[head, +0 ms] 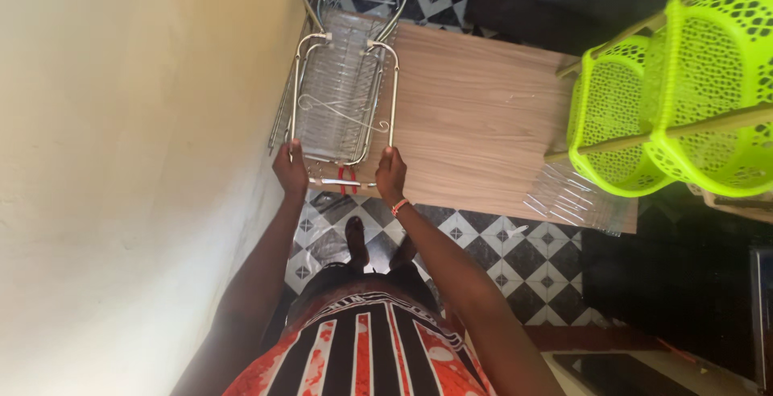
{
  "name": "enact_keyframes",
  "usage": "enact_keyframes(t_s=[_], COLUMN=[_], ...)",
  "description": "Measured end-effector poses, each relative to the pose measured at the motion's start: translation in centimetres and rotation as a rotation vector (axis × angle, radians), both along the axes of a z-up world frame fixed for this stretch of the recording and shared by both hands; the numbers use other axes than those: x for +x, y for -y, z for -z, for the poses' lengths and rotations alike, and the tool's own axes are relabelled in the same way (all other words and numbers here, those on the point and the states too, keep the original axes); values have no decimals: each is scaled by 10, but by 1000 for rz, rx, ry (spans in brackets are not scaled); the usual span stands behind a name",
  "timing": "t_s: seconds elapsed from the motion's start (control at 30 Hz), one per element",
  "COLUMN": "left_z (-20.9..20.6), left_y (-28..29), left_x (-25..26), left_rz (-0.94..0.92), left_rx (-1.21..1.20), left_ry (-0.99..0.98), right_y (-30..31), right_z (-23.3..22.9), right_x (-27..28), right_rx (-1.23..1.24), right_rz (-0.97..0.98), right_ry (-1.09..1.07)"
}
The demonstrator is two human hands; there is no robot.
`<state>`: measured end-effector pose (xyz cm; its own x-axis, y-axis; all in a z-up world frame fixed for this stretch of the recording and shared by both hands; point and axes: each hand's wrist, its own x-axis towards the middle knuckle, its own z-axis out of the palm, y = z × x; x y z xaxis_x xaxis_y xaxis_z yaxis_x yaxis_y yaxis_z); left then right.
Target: The person assembles a three-tier blue plastic basket by inserting vertical rods into the basket tiers and stacking them. Then, the person assembles a metal wire rack by attaching wire mesh panels to metal frame pieces on a wooden table.
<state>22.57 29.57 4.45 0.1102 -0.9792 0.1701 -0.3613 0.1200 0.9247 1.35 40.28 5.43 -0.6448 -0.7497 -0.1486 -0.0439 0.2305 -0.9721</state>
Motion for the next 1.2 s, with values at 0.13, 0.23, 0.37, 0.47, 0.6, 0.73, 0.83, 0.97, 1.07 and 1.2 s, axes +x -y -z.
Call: enact_keyframes(t_s=[0.13,0.23,0.37,0.47,0.6,0.73,0.83,0.97,1.07,1.2], left_z=[-25,-36,-32,-11,28,63,82,108,128,146], left_y=[-24,-39,-51,-65,-81,-99,-104,-113,-108,-115], left_x=[-35,-70,-126,-167,-215,-265,-301,-329,-346,-349], left_rz=[159,365,553,635,772,868,861,718,577,475], left_rx=[55,45,94,186,245,564,630,515,645,530], left_ry=[-56,-169,-149,-61,12,-204,-204,114,210,334], right_y=[-22,-36,-76,-111,-152,-174,-180,-185,-178,-183], right_z=[2,16,37,48,57,65,75,99,117,133], right_x=[-25,-51,-96,-127,-172,-228,-265,-312,-345,-376], right_rx=[-64,95,180,278,386,439,426,310,269,461], right_rz=[102,437,600,651,699,652,622,428,353,78], right_ry=[-24,-320,-297,-299,-327,-425,-403,-419,-455,-430])
